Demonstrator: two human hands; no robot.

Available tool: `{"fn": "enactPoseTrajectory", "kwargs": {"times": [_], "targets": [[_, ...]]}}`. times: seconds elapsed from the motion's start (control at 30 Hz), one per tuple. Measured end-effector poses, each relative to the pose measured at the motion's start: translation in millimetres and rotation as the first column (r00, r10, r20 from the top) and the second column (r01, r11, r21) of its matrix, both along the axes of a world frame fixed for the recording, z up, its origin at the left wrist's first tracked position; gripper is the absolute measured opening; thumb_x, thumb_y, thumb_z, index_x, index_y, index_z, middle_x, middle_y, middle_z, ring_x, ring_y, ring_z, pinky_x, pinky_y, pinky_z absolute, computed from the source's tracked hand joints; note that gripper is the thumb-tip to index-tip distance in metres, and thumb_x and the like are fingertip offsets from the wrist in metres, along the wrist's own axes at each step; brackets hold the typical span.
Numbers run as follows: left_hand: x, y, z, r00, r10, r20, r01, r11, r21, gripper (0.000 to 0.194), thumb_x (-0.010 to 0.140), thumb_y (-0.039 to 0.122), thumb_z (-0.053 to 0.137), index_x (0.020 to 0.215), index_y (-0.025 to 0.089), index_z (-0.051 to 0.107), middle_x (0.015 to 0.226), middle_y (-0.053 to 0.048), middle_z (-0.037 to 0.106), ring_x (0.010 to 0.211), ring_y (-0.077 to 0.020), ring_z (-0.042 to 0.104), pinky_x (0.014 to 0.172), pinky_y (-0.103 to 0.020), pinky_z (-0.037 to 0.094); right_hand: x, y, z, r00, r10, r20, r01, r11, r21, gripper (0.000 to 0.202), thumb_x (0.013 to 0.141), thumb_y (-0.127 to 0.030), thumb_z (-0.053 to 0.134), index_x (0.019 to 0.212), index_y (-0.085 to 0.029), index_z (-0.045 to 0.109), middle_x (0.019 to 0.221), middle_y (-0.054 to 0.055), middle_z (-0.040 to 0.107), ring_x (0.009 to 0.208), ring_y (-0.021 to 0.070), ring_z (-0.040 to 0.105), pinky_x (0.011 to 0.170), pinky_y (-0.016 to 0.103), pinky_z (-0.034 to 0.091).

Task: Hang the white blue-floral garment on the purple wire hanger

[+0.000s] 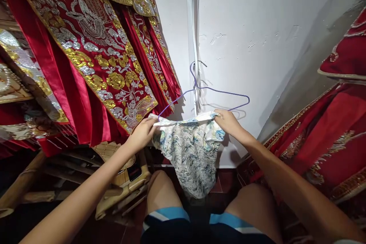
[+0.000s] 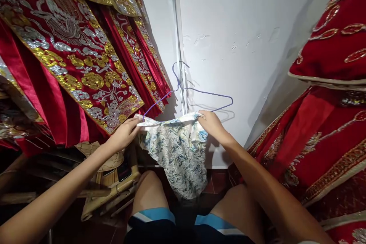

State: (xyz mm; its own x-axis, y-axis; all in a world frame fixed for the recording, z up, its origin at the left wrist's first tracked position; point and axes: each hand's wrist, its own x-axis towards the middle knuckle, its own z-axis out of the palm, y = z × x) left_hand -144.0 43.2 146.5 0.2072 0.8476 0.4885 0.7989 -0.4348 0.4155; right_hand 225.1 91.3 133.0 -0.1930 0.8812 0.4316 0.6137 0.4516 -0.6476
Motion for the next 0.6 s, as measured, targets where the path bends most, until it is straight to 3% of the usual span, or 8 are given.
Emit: {"fn": "enactPoseTrajectory", "kwargs": {"times": [0.13, 0.23, 0.3, 0.33, 0.4, 0.47, 0.53, 0.6], "targets": [[43, -2, 19.2, 0.989, -0.067, 0.133, 0.048, 0.989, 0.143, 0.030, 0.093, 0.038, 0.048, 0.105, 0.019, 0.066, 0.125, -0.014, 0.067, 0.123, -0.0301, 0.056, 0.110, -0.047, 0.040, 12, -28, 9.7, 0.992, 0.026, -0.124, -0.031, 0.999, -0.037, 0.015, 0.076, -0.024, 0.048, 0.062, -0.020, 0.052, 0.058, -0.002, 0.051, 0.057, 0.0148, 0.044, 0.055, 0.026, 0.031], [76, 5, 41.6, 0.973, -0.135, 0.185, 0.098, 0.975, 0.198, 0.022, 0.094, 0.038, 0.049, 0.093, 0.019, 0.060, 0.104, -0.009, 0.069, 0.097, -0.0228, 0.062, 0.090, -0.037, 0.049, 11, -44, 16.0, 0.969, 0.125, -0.211, -0.145, 0.986, -0.082, 0.014, 0.076, -0.023, 0.051, 0.063, -0.019, 0.057, 0.063, 0.000, 0.057, 0.061, 0.0162, 0.051, 0.057, 0.026, 0.036], [88, 15, 53.3, 0.952, -0.137, 0.275, 0.085, 0.977, 0.194, 0.021, 0.092, 0.039, 0.055, 0.086, 0.019, 0.055, 0.082, -0.003, 0.063, 0.074, -0.0162, 0.056, 0.072, -0.028, 0.046, 17, -51, 21.8, 0.970, 0.085, -0.229, -0.103, 0.992, -0.069, 0.016, 0.074, -0.020, 0.053, 0.081, -0.018, 0.067, 0.074, 0.002, 0.066, 0.065, 0.0179, 0.056, 0.058, 0.026, 0.040], [91, 20, 57.3, 0.927, -0.148, 0.344, 0.097, 0.982, 0.159, 0.023, 0.090, 0.041, 0.059, 0.085, 0.018, 0.054, 0.073, 0.000, 0.057, 0.066, -0.0136, 0.051, 0.063, -0.024, 0.042, 23, -51, 25.5, 0.972, 0.003, -0.236, -0.012, 0.999, -0.036, 0.031, 0.072, -0.019, 0.055, 0.099, -0.018, 0.069, 0.080, 0.004, 0.069, 0.066, 0.0184, 0.058, 0.057, 0.026, 0.040], [89, 28, 62.2, 0.854, -0.188, 0.486, 0.217, 0.976, -0.003, 0.029, 0.085, 0.044, 0.065, 0.083, 0.018, 0.053, 0.065, 0.003, 0.050, 0.056, -0.0103, 0.044, 0.052, -0.021, 0.034, 41, -47, 33.8, 0.944, -0.208, -0.257, 0.226, 0.973, 0.040, 0.070, 0.068, -0.017, 0.061, 0.138, -0.017, 0.055, 0.086, 0.005, 0.071, 0.065, 0.0187, 0.059, 0.055, 0.026, 0.041], [81, 33, 64.8, 0.777, -0.206, 0.595, 0.386, 0.903, -0.191, 0.035, 0.079, 0.047, 0.073, 0.082, 0.017, 0.055, 0.061, 0.005, 0.049, 0.050, -0.0084, 0.042, 0.046, -0.019, 0.030, 61, -35, 42.2, 0.911, -0.336, -0.241, 0.358, 0.932, 0.057, 0.091, 0.065, -0.017, 0.065, 0.152, -0.015, 0.039, 0.077, 0.002, 0.069, 0.059, 0.0177, 0.056, 0.053, 0.026, 0.040], [70, 38, 67.1, 0.715, -0.195, 0.671, 0.515, 0.796, -0.318, 0.038, 0.073, 0.046, 0.079, 0.085, 0.016, 0.059, 0.063, 0.003, 0.055, 0.050, -0.0084, 0.048, 0.046, -0.018, 0.034, 77, -19, 50.1, 0.926, -0.331, -0.180, 0.341, 0.940, 0.026, 0.083, 0.065, -0.022, 0.068, 0.145, -0.013, 0.050, 0.067, -0.001, 0.064, 0.056, 0.0166, 0.053, 0.054, 0.026, 0.039], [60, 44, 68.3, 0.639, -0.173, 0.749, 0.588, 0.738, -0.331, 0.042, 0.068, 0.045, 0.084, 0.091, 0.015, 0.065, 0.073, -0.001, 0.065, 0.057, -0.0119, 0.059, 0.052, -0.021, 0.046, 86, -7, 58.7, 0.952, -0.273, -0.141, 0.273, 0.962, -0.020, 0.052, 0.066, -0.027, 0.070, 0.116, -0.013, 0.071, 0.062, -0.001, 0.061, 0.058, 0.0160, 0.053, 0.055, 0.026, 0.039]]}}
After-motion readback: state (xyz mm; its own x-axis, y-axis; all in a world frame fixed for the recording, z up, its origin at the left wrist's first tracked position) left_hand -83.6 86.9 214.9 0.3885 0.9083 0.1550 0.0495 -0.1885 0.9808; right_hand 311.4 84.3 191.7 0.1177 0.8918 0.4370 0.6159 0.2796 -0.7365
